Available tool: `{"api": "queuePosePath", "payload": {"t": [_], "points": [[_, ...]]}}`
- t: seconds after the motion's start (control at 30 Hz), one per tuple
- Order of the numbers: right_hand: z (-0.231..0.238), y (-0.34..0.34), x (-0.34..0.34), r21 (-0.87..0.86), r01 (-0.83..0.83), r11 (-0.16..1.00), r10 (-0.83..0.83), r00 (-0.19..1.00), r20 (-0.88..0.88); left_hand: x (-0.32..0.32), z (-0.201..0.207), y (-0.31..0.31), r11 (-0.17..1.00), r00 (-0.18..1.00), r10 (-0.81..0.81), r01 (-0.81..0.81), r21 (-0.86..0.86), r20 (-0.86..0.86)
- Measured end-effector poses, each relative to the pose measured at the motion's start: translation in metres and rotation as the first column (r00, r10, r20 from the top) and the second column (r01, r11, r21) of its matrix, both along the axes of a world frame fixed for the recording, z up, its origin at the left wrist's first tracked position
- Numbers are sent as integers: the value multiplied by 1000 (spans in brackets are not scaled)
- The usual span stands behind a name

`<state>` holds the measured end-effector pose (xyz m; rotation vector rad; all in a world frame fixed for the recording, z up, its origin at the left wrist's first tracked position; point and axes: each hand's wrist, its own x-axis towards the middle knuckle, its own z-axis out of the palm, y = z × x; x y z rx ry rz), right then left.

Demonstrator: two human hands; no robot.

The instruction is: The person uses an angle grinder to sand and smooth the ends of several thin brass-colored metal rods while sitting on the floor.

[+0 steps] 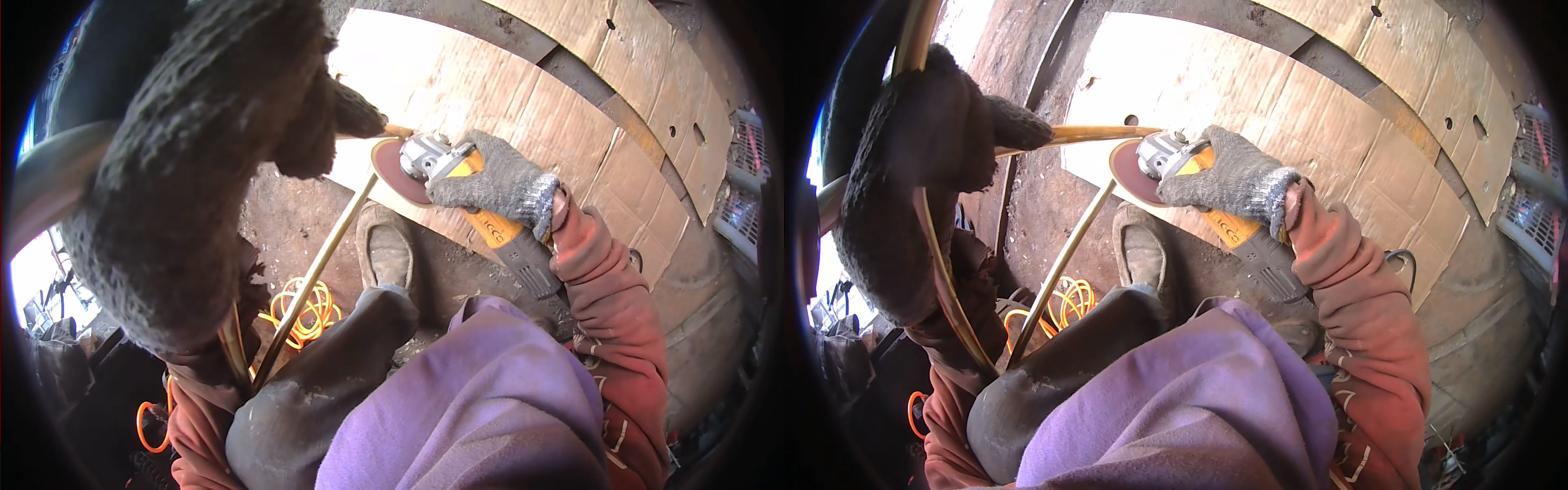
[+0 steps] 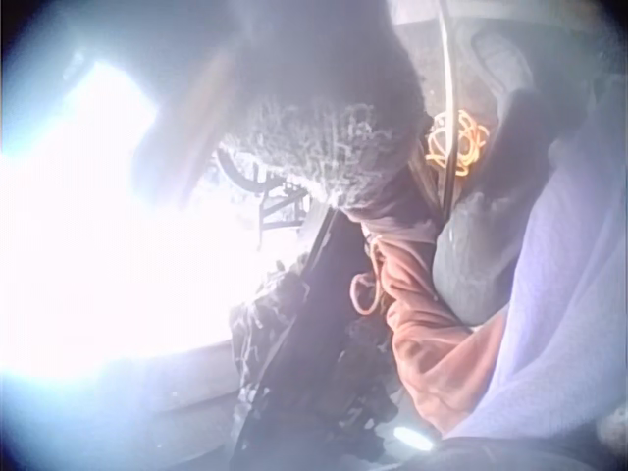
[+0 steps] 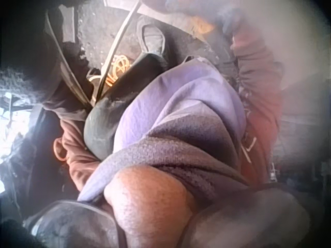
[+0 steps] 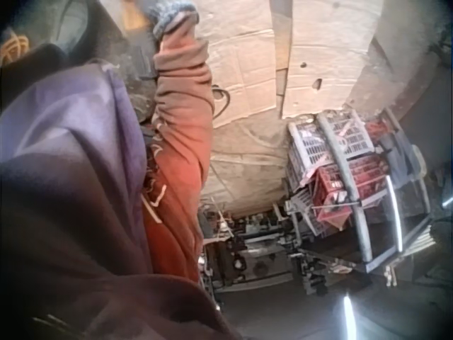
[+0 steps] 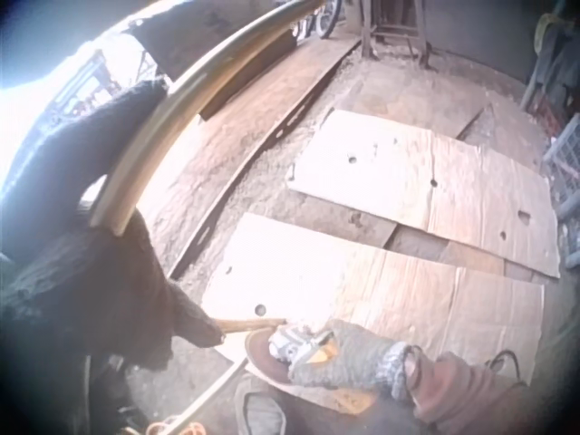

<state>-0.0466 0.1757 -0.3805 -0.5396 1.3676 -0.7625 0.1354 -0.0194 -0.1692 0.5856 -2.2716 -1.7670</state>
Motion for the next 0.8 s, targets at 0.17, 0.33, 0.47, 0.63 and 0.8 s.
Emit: {"api": "queuePosePath", "payload": {"t": [0.17, 0.33, 0.47, 0.63, 0.8], "points": [[4, -7, -4, 6, -17, 1000, 17, 999, 41, 1, -5, 2, 999, 1000, 18, -18, -32, -15], [8, -12, -4, -5, -22, 1000, 23, 999, 45, 3, -8, 3, 998, 999, 36, -37, -41, -29], [5, -10, -3, -9, -7, 1000, 7, 999, 49, 4, -10, 5, 997, 998, 47, -49, -54, -39], [5, -4, 8, -41, -16, 999, 17, 1000, 21, 17, 4, 12, 986, 991, 114, -122, -115, -77], [0, 27, 32, -104, 24, 994, -26, 1000, -18, 20, -19, 8, 923, 939, 287, -324, -209, -189]]}}
